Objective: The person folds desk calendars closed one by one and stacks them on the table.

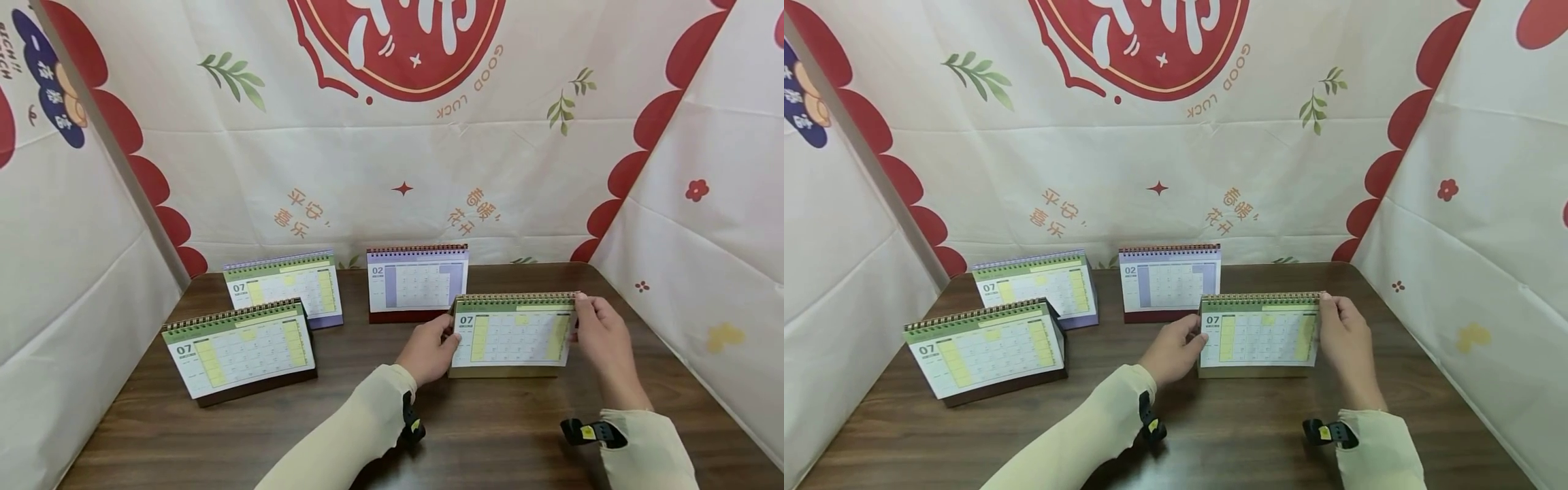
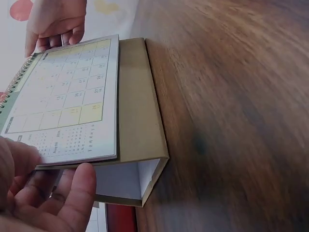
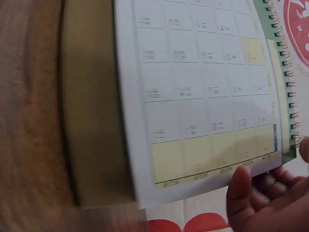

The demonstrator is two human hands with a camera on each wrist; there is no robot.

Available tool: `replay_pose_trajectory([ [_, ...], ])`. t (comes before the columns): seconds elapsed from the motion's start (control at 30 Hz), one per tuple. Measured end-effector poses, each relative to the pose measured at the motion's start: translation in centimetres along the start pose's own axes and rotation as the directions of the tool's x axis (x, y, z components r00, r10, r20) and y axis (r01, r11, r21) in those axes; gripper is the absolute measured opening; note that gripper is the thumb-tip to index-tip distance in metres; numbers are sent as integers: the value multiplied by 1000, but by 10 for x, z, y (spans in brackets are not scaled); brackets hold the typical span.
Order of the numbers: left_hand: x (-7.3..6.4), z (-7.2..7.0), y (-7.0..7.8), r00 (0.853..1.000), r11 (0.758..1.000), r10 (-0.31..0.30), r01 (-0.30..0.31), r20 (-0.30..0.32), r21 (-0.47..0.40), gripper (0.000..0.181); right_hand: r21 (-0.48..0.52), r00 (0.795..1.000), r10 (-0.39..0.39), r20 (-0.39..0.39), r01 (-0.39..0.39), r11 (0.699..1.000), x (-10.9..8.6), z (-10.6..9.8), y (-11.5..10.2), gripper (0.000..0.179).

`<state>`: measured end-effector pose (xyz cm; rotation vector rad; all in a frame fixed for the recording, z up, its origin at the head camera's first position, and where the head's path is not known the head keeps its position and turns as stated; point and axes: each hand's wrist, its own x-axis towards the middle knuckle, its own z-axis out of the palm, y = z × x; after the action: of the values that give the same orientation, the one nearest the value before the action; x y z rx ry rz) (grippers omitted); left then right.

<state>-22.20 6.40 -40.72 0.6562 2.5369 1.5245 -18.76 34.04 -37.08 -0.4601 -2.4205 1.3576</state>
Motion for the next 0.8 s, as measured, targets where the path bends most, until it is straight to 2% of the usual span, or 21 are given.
replay_pose_trajectory([
  [0.1, 1, -1, 1, 1000, 1000, -4, 4, 6, 7, 11, 29, 1000, -16, 24, 15, 999, -2, 3, 2, 46],
  [0.2, 2, -3, 1, 1000, 1000, -18, 18, 15, 5, 11, 38, 998, -49, 40, 48, 998, -4, 5, 6, 43],
  [0.3, 2, -2, -1, 999, 1000, -29, 28, 20, 8, 10, 28, 998, -52, 46, 51, 998, -6, 9, 12, 44],
  [0.5, -1, -1, -6, 1000, 999, -31, 31, -2, 41, 9, 16, 998, -55, -6, 55, 998, -13, 22, 18, 42],
  [0.8, 2, 3, -1, 999, 998, -19, 21, -42, 53, 11, -73, 996, -72, 43, 75, 995, -8, 16, 17, 51],
])
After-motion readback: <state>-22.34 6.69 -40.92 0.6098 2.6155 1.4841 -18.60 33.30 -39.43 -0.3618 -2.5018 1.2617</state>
